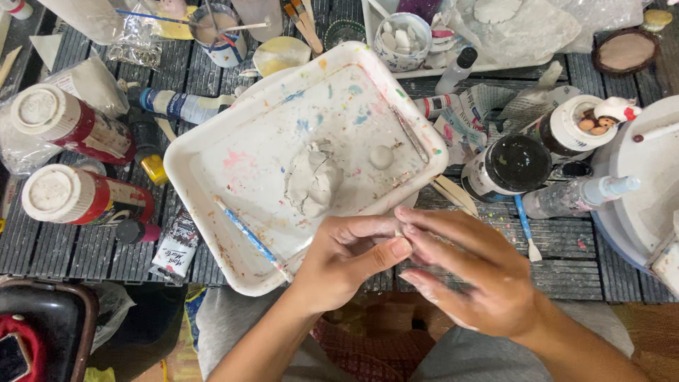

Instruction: The person kneads a lump of white clay, then rolls and shapes small portions into smooth rounded forms. They repeatedly pinch, roll, and smooth the clay between their palms and fingers, occasionally placing finished pieces into a white tray.

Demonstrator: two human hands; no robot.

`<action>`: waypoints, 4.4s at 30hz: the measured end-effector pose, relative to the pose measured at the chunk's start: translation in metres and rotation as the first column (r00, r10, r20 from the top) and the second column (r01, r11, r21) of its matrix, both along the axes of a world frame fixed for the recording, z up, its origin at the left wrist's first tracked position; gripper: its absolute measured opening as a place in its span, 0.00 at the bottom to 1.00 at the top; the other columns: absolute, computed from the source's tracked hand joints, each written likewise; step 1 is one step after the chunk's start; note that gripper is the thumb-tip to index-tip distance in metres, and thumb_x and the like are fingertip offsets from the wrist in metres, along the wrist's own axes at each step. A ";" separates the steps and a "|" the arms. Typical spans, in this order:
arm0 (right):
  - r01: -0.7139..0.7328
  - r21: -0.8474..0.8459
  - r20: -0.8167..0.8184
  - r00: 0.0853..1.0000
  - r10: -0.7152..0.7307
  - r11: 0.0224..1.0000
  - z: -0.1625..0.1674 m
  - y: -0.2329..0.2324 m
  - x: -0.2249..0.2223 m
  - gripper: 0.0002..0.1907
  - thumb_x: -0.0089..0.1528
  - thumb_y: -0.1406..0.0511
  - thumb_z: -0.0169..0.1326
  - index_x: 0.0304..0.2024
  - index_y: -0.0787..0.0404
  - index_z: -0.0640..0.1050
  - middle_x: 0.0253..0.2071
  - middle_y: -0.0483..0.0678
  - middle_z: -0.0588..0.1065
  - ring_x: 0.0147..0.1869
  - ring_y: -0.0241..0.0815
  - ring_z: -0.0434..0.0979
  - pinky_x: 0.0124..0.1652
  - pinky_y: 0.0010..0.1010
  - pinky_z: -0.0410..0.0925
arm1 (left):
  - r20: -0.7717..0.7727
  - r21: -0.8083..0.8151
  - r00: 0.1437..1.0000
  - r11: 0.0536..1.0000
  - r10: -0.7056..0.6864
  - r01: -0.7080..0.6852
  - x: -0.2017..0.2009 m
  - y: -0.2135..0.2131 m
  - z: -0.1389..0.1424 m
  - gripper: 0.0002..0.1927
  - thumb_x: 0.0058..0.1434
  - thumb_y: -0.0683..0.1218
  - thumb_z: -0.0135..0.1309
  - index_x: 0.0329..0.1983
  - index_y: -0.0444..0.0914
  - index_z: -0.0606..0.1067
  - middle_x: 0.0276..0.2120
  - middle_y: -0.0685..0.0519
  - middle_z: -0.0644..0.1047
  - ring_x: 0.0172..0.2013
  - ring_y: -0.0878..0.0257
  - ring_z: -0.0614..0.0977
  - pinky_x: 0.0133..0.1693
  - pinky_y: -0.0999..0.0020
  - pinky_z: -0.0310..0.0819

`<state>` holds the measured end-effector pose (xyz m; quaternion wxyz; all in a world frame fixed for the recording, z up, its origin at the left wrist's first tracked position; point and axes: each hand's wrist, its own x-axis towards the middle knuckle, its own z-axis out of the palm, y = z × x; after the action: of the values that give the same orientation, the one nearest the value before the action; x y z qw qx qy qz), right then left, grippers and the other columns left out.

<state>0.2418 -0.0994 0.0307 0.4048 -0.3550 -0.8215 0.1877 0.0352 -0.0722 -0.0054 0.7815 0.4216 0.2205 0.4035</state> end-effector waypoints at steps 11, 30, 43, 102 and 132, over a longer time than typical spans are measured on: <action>-0.005 -0.069 0.148 0.989 0.016 0.998 0.018 0.001 0.011 0.31 0.49 0.67 0.70 0.55 0.64 0.78 0.54 0.55 0.76 0.55 0.50 0.81 0.47 0.33 0.78 | -0.010 -0.042 0.989 0.988 -0.147 0.146 0.000 -0.007 0.004 0.13 0.71 0.42 0.55 0.53 0.27 0.79 0.46 0.45 0.83 0.47 0.64 0.83 0.52 0.69 0.79; -0.045 0.268 0.211 0.977 -0.013 0.962 0.023 -0.006 0.006 0.19 0.54 0.72 0.66 0.45 0.74 0.76 0.47 0.63 0.78 0.51 0.60 0.82 0.46 0.45 0.78 | 0.115 -0.215 0.967 0.945 -0.227 0.248 0.006 -0.009 -0.023 0.15 0.67 0.41 0.60 0.48 0.21 0.80 0.44 0.38 0.83 0.45 0.54 0.85 0.53 0.58 0.80; 0.083 0.242 0.239 0.960 -0.142 0.967 0.029 -0.001 0.001 0.18 0.53 0.71 0.69 0.43 0.74 0.80 0.47 0.59 0.78 0.51 0.56 0.82 0.47 0.44 0.78 | -0.072 -0.072 0.996 0.997 -0.047 0.042 0.010 -0.001 0.002 0.17 0.62 0.42 0.62 0.50 0.27 0.79 0.44 0.43 0.83 0.46 0.61 0.84 0.51 0.63 0.80; -0.221 0.295 0.362 0.926 0.105 0.930 0.031 -0.013 0.018 0.17 0.55 0.69 0.63 0.44 0.74 0.77 0.50 0.63 0.76 0.55 0.62 0.81 0.50 0.47 0.78 | -0.034 -0.215 0.959 0.939 -0.281 0.268 0.004 -0.007 -0.012 0.12 0.54 0.38 0.70 0.39 0.26 0.83 0.35 0.42 0.84 0.35 0.62 0.86 0.44 0.67 0.83; -0.105 0.112 0.166 0.982 0.086 0.988 0.025 -0.010 0.013 0.20 0.53 0.69 0.68 0.45 0.72 0.79 0.49 0.56 0.77 0.57 0.56 0.81 0.53 0.44 0.78 | -0.139 0.111 0.978 0.979 -0.154 0.170 0.000 -0.007 -0.004 0.09 0.62 0.39 0.65 0.45 0.32 0.83 0.41 0.48 0.85 0.41 0.68 0.85 0.47 0.71 0.82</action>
<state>0.2545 -0.1092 0.0559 0.3483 -0.3042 -0.8774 0.1278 0.0355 -0.0794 -0.0090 0.7686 0.5106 0.2107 0.3227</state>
